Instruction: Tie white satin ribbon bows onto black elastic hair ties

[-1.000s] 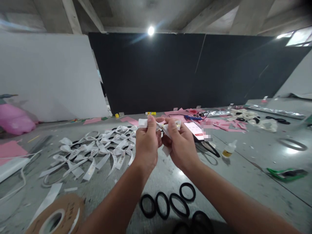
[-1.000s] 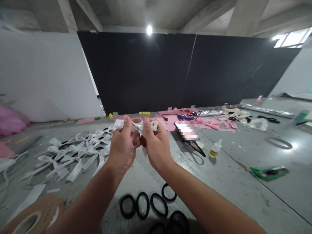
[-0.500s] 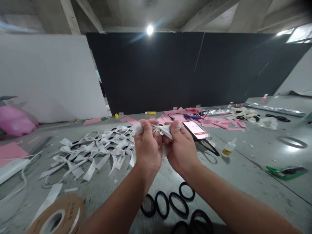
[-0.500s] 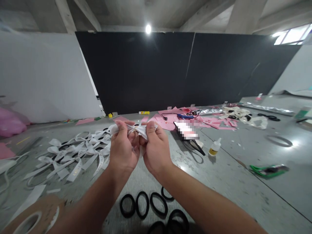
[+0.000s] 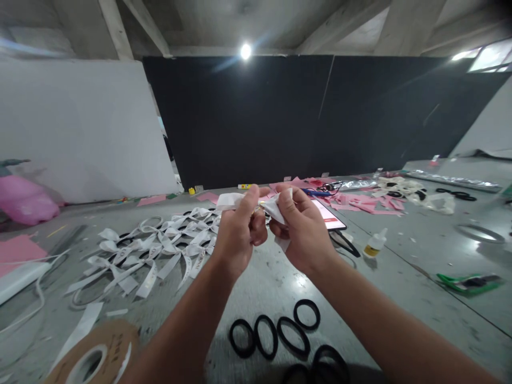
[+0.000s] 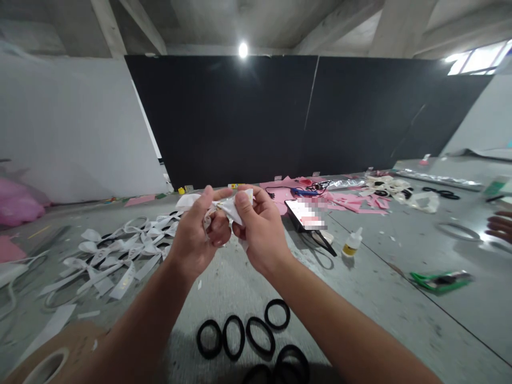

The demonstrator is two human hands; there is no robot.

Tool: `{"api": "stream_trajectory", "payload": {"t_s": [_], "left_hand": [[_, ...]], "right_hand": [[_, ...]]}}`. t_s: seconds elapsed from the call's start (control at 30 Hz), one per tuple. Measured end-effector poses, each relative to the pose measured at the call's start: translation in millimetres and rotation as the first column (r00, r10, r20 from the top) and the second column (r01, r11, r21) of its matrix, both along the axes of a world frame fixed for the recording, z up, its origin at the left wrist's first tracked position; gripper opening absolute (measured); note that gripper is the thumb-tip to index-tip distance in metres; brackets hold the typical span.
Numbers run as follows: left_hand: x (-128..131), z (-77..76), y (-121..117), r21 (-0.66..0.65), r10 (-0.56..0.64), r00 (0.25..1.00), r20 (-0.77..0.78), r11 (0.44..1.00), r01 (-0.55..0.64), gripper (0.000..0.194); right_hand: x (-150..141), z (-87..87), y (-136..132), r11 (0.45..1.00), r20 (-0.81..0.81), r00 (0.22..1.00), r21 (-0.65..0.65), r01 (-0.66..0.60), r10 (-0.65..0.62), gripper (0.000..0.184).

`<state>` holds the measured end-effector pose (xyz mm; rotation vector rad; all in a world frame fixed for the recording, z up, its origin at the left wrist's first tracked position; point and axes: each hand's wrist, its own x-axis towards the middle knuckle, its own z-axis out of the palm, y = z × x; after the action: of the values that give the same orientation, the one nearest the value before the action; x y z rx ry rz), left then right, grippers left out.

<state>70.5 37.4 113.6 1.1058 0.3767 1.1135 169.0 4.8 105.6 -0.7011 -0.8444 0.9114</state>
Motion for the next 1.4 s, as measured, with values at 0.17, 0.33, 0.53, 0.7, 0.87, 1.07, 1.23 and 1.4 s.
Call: {"api": "stream_trajectory", "payload": {"t_s": [0.17,0.33,0.53,0.7,0.87,1.07,1.23,1.4], "left_hand": [[-9.8,-4.4,11.3,0.369,0.268,0.926,-0.266,0.916,-0.159,0.032],[-3.8,-8.2,15.1,0.171,0.154,0.981,-0.114,0.976,-0.133,0.032],[-2.7,-6.2,15.7,0.137,0.217,0.976,-0.03,0.968,-0.211,0.027],[-9.8,-1.6,10.6,0.288,0.242,0.949,-0.202,0.941,-0.179,0.021],[-12.6,-1.5,7.9,0.302,0.076,0.929,-0.361,0.953,0.039,0.009],[-20.0,-1.5,10.6,0.243,-0.057,0.856,-0.514,0.947,0.209,0.025],[-21.2,-1.0,13.4,0.378,0.021,0.85,-0.527,0.901,0.212,0.034],[-22.5,-1.8,15.4,0.498,0.089,0.83,-0.55,0.833,0.24,0.034]], "right_hand": [[5.3,-0.8,2.1,0.994,0.027,0.994,0.046,0.101,-0.102,0.036],[0.2,-9.9,4.1,0.993,0.152,0.983,0.084,0.087,-0.099,0.035],[0.8,-15.3,1.9,0.965,0.493,0.832,0.191,0.181,-0.253,0.033],[14.2,-4.2,-0.9,0.991,0.526,0.848,0.135,-0.001,-0.07,0.027],[24.6,0.4,1.5,0.993,0.732,0.672,0.101,0.055,-0.112,0.033],[38.4,8.0,3.4,0.983,0.793,0.582,0.137,0.122,-0.183,0.021],[40.8,11.9,2.7,0.998,0.757,0.65,0.065,0.015,-0.059,0.031],[41.2,11.6,2.7,0.998,0.82,0.571,0.06,-0.023,-0.036,0.039]]}}
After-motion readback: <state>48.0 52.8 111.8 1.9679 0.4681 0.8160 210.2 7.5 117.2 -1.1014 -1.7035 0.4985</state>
